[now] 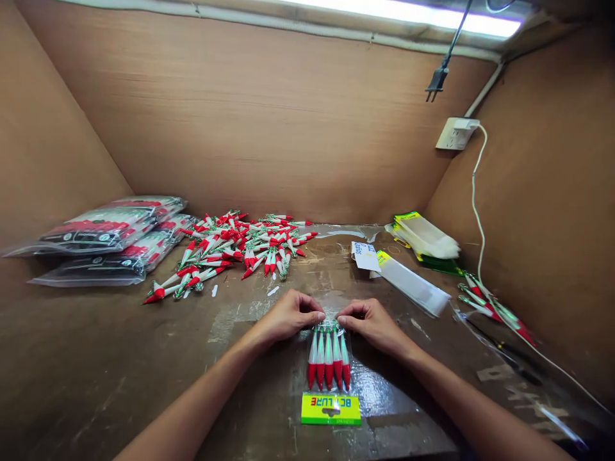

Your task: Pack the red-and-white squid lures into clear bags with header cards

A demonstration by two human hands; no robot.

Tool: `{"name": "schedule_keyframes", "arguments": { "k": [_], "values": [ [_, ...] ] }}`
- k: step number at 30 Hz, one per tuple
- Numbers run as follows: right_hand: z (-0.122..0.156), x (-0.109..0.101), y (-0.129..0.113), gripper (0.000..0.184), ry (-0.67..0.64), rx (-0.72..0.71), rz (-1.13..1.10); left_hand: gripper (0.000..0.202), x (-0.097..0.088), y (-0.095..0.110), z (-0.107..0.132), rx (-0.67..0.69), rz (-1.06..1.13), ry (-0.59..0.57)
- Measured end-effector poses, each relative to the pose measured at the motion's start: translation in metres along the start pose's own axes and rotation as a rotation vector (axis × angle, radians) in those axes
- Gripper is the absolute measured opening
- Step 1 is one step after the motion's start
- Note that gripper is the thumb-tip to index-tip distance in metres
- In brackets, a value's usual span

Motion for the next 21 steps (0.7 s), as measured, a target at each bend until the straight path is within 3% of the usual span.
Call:
{"name": "schedule_keyframes", "arguments": {
  "k": [8,11,14,17,21],
  "values": [
    [0.004,-0.006,-0.016,0.018,0.013,-0.192,0.237,0.018,-0.007,0.010,0.002,0.128,-0.169,0.127],
    [0.005,-0.006,-0.015,0.019,0.004,-0.230,0.275,0.019,-0.005,0.010,0.004,0.152,-0.196,0.108],
    [0.005,-0.005,-0.012,0.019,0.003,-0.249,0.288,0.054,0.005,0.008,0.007,0.138,-0.175,0.026],
    [0.006,-0.005,-0.013,0.020,0.001,-0.267,0.298,0.092,0.016,0.012,0.016,0.187,-0.296,0.073],
    [0.009,-0.005,-0.020,0.020,-0.033,-0.287,0.336,0.097,0.026,0.017,0.030,0.241,-0.474,0.215]
  ]
}}
Point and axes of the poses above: each hand's wrist, its own z-axis away from the middle knuckle, its own x-axis out of the palm, y = z × x, the point moved 8 cm from there along -z, towards the middle knuckle, and after that the axes turned 14 degrees about -x, right-handed, at the moved point
